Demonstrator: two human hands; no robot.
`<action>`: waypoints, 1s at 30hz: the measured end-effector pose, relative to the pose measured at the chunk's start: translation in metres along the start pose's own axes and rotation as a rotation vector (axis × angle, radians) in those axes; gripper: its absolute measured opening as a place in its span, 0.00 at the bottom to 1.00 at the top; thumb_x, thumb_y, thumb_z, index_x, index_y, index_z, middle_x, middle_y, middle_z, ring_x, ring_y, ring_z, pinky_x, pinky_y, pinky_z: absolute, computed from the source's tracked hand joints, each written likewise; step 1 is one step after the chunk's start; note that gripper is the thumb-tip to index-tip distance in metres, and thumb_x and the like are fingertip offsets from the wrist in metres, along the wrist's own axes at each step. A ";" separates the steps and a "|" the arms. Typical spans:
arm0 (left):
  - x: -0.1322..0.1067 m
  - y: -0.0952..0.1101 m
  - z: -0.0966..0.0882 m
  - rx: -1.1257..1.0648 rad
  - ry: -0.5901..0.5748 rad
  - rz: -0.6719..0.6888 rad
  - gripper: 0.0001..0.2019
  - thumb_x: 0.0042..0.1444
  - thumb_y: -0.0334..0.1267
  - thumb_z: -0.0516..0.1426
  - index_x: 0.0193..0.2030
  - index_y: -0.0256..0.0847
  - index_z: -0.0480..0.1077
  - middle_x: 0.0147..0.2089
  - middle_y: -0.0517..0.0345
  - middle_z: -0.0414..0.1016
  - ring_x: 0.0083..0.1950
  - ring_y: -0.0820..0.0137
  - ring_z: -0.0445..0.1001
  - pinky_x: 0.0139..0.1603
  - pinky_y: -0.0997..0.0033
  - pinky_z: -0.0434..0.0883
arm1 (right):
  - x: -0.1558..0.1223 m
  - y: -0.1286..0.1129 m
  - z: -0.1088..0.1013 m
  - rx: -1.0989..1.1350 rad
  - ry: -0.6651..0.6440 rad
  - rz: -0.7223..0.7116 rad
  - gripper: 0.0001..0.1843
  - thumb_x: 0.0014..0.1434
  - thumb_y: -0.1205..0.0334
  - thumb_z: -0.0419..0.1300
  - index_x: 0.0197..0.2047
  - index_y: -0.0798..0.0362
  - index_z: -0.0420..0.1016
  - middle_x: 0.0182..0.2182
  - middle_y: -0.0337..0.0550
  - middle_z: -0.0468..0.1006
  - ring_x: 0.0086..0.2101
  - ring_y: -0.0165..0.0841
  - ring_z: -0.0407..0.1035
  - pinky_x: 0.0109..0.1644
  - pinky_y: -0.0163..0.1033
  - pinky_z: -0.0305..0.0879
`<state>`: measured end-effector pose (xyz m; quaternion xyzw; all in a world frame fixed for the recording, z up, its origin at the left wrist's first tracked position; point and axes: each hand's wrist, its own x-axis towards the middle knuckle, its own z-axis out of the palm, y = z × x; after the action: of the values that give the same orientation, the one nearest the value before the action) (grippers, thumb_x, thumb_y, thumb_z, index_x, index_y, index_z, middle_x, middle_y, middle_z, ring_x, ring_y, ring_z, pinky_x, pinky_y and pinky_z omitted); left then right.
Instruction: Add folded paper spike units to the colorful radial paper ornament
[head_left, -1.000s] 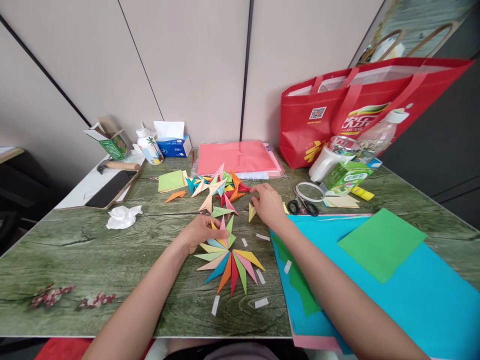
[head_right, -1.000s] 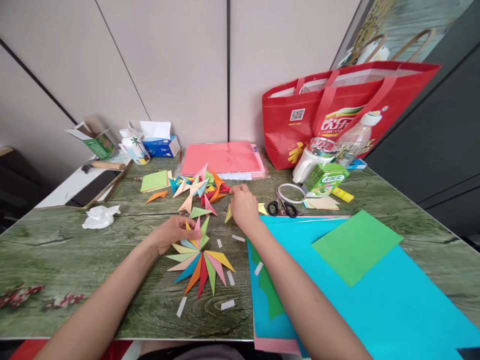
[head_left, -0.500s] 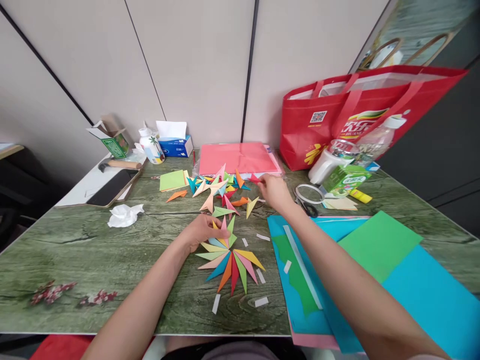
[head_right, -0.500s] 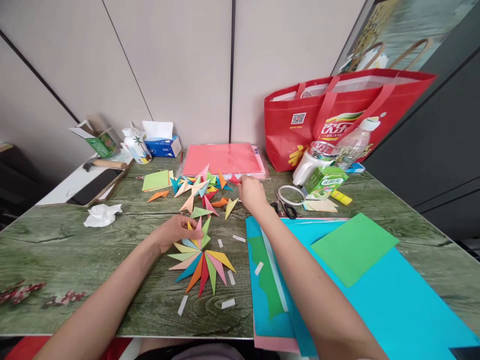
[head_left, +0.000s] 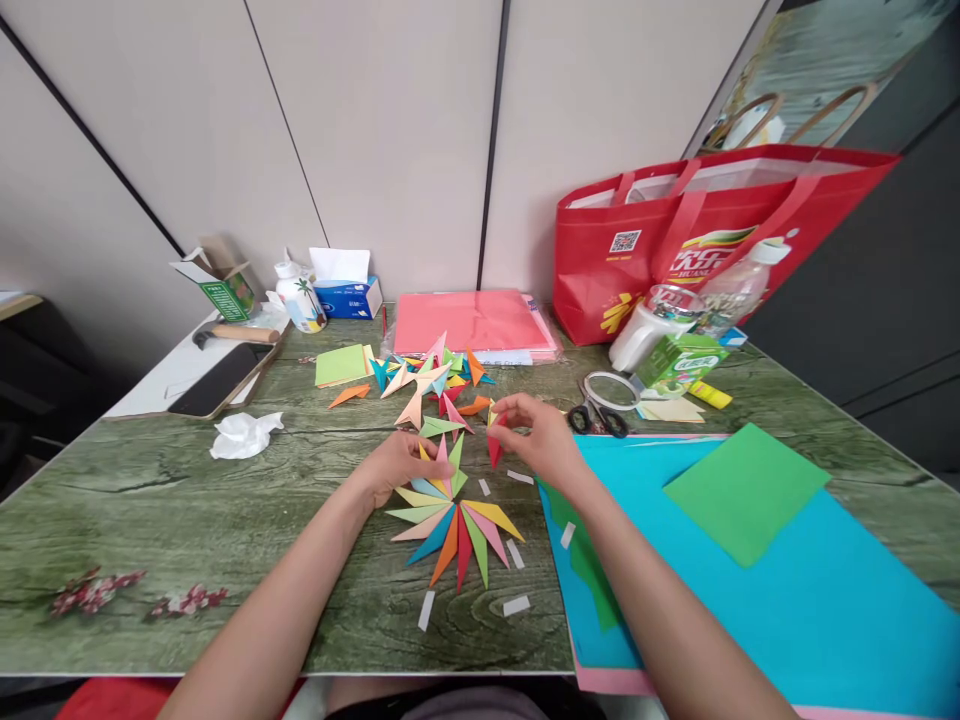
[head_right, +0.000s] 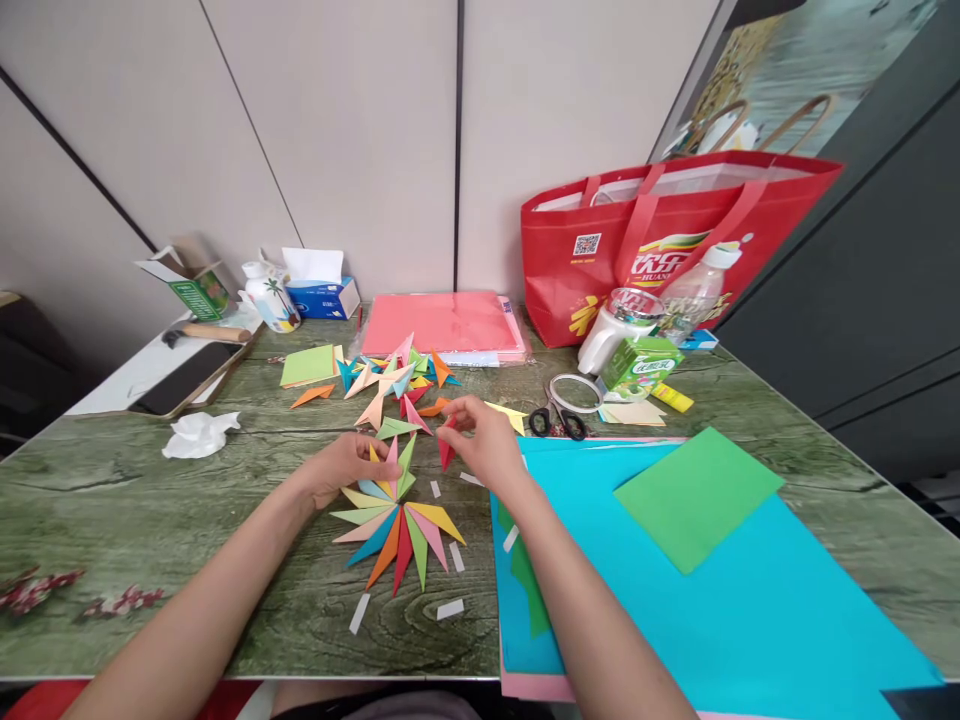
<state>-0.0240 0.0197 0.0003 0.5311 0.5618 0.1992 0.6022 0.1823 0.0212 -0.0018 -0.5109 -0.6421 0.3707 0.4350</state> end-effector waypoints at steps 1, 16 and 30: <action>0.000 0.000 0.000 -0.005 0.000 0.000 0.17 0.32 0.45 0.66 0.22 0.33 0.70 0.16 0.64 0.64 0.15 0.81 0.57 0.14 0.81 0.53 | -0.003 0.001 0.004 -0.063 -0.017 -0.046 0.11 0.47 0.62 0.61 0.36 0.53 0.70 0.26 0.39 0.73 0.28 0.31 0.68 0.32 0.36 0.64; 0.001 -0.002 -0.001 -0.140 0.060 -0.046 0.17 0.30 0.44 0.67 0.24 0.35 0.69 0.17 0.61 0.70 0.15 0.80 0.62 0.13 0.81 0.55 | -0.007 0.004 0.008 -0.127 0.021 -0.123 0.03 0.52 0.63 0.59 0.30 0.52 0.68 0.29 0.41 0.75 0.33 0.35 0.69 0.38 0.41 0.64; 0.003 -0.003 0.001 -0.273 0.089 -0.039 0.23 0.23 0.44 0.69 0.28 0.33 0.71 0.19 0.58 0.73 0.18 0.73 0.69 0.16 0.77 0.59 | -0.010 0.004 0.022 0.568 -0.284 0.358 0.19 0.35 0.57 0.69 0.31 0.57 0.75 0.27 0.40 0.77 0.28 0.30 0.71 0.36 0.37 0.68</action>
<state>-0.0231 0.0207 -0.0043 0.4240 0.5660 0.2854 0.6469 0.1645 0.0114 -0.0151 -0.4175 -0.4682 0.6716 0.3943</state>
